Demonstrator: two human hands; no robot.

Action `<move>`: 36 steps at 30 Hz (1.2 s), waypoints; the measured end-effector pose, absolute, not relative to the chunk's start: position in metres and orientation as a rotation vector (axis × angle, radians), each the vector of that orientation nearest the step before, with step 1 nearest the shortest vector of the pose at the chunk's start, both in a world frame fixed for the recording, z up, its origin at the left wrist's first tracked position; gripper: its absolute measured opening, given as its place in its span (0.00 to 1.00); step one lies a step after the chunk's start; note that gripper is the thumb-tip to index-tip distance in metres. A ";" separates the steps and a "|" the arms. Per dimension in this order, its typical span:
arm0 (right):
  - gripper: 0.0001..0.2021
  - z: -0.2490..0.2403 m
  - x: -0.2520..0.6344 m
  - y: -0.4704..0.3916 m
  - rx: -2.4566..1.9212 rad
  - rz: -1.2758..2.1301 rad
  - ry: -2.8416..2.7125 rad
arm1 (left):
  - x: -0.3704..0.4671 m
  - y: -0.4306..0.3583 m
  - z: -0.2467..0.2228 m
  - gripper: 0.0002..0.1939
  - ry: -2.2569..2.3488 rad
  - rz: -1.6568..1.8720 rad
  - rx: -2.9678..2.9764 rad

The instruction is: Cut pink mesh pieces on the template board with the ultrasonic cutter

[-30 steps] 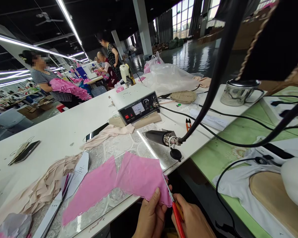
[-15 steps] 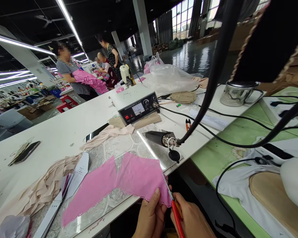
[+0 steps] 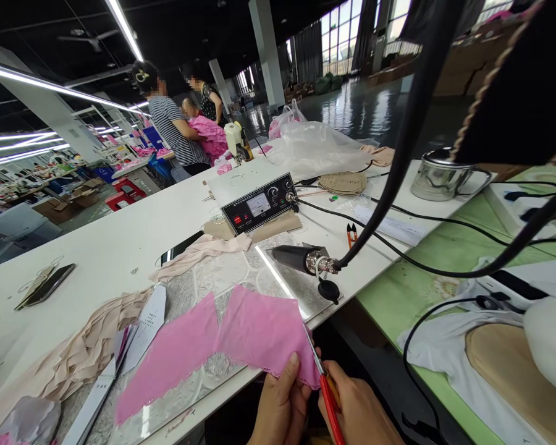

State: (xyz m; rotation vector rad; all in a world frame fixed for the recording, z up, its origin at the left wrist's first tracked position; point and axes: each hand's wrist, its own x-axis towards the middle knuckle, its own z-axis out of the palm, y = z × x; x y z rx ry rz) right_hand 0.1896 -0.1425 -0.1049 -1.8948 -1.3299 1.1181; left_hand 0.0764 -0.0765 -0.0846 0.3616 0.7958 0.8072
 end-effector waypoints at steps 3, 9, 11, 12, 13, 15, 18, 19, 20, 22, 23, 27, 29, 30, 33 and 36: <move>0.07 -0.103 0.190 -0.141 -1.912 1.119 -1.335 | 0.075 -0.076 -0.089 0.21 0.784 0.804 0.369; 0.07 -0.102 0.191 -0.138 -1.953 1.124 -1.349 | 0.072 -0.075 -0.097 0.19 0.738 0.788 0.399; 0.07 -0.101 0.191 -0.137 -1.974 1.124 -1.355 | 0.072 -0.075 -0.097 0.19 0.749 0.788 0.395; 0.07 -0.101 0.191 -0.137 -1.987 1.124 -1.359 | 0.072 -0.076 -0.097 0.19 0.756 0.787 0.394; 0.07 -0.100 0.191 -0.137 -2.001 1.124 -1.364 | 0.072 -0.076 -0.097 0.19 0.762 0.785 0.395; 0.07 -0.097 0.191 -0.137 -2.031 1.128 -1.374 | 0.072 -0.076 -0.097 0.20 0.765 0.778 0.399; 0.07 -0.092 0.192 -0.137 -2.056 1.145 -1.386 | 0.072 -0.077 -0.097 0.20 0.753 0.783 0.395; 0.08 -0.090 0.192 -0.137 -2.060 1.151 -1.388 | 0.072 -0.077 -0.097 0.19 0.750 0.787 0.392; 0.08 -0.089 0.192 -0.137 -2.063 1.154 -1.391 | 0.072 -0.077 -0.097 0.19 0.750 0.792 0.390; 0.08 -0.087 0.192 -0.136 -2.073 1.154 -1.397 | 0.072 -0.077 -0.097 0.19 0.751 0.794 0.391; 0.08 -0.086 0.192 -0.135 -2.078 1.148 -1.403 | 0.073 -0.077 -0.098 0.19 0.750 0.792 0.392; 0.08 -0.083 0.193 -0.134 -2.107 1.135 -1.416 | 0.072 -0.075 -0.100 0.18 0.734 0.786 0.390; 0.09 -0.081 0.194 -0.134 -2.119 1.129 -1.414 | 0.072 -0.075 -0.101 0.18 0.728 0.788 0.387; 0.10 -0.080 0.194 -0.134 -2.123 1.126 -1.410 | 0.072 -0.075 -0.101 0.18 0.728 0.789 0.386; 0.10 -0.078 0.194 -0.134 -2.133 1.111 -1.403 | 0.073 -0.076 -0.099 0.19 0.742 0.790 0.381; 0.11 -0.078 0.194 -0.134 -2.139 1.111 -1.393 | 0.076 -0.078 -0.098 0.19 0.770 0.823 0.377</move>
